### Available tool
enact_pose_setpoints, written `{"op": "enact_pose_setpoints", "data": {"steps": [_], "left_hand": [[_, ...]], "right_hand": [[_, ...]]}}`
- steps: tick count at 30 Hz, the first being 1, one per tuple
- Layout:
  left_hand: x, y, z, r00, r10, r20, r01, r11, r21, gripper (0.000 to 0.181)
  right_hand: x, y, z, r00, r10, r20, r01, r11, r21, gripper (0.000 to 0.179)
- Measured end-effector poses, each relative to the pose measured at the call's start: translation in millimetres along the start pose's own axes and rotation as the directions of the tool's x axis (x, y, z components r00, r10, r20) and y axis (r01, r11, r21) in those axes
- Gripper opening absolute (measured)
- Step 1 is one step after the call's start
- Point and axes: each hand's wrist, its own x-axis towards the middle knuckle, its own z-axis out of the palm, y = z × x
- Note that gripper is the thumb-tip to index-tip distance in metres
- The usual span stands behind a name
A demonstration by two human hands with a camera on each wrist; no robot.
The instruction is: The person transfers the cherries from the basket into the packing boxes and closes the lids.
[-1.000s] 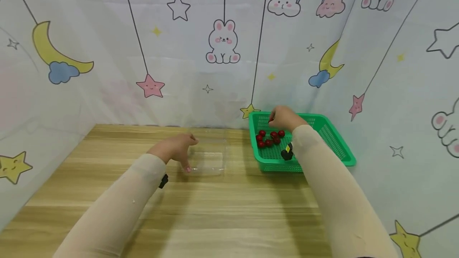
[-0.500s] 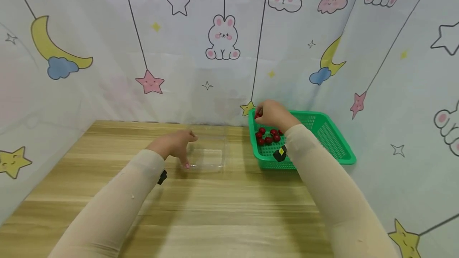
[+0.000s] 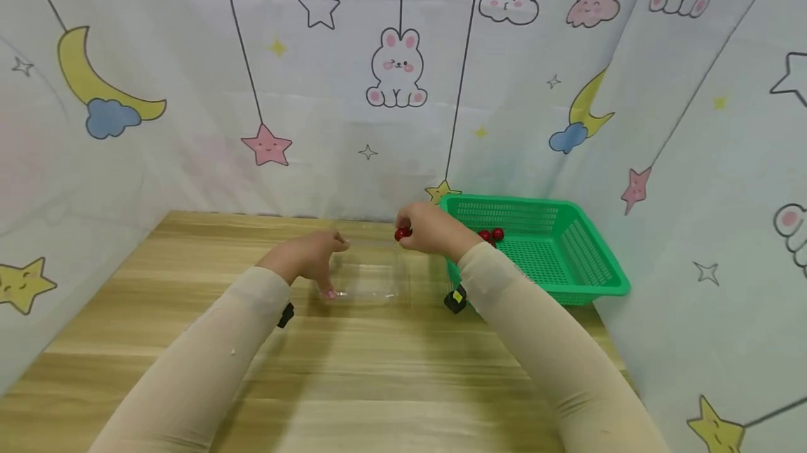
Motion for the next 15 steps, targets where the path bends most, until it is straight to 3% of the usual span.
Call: {"op": "enact_pose_setpoints", "data": {"steps": [7,15], "left_hand": [[0.5,-4.2,-1.6,1.0,-0.011,0.001,0.011,1.0,-0.001,0.119],[0.7,-0.5,-1.1,1.0,-0.001,-0.002,0.001,0.998,0.06,0.116]], "right_hand": [[23.5,-24.6,27.6,0.992,-0.077,0.096,0.08,0.996,-0.03,0.018],[44.1,-32.6,56.4,0.981,-0.136,0.139,0.147,0.987,-0.071,0.016]]}}
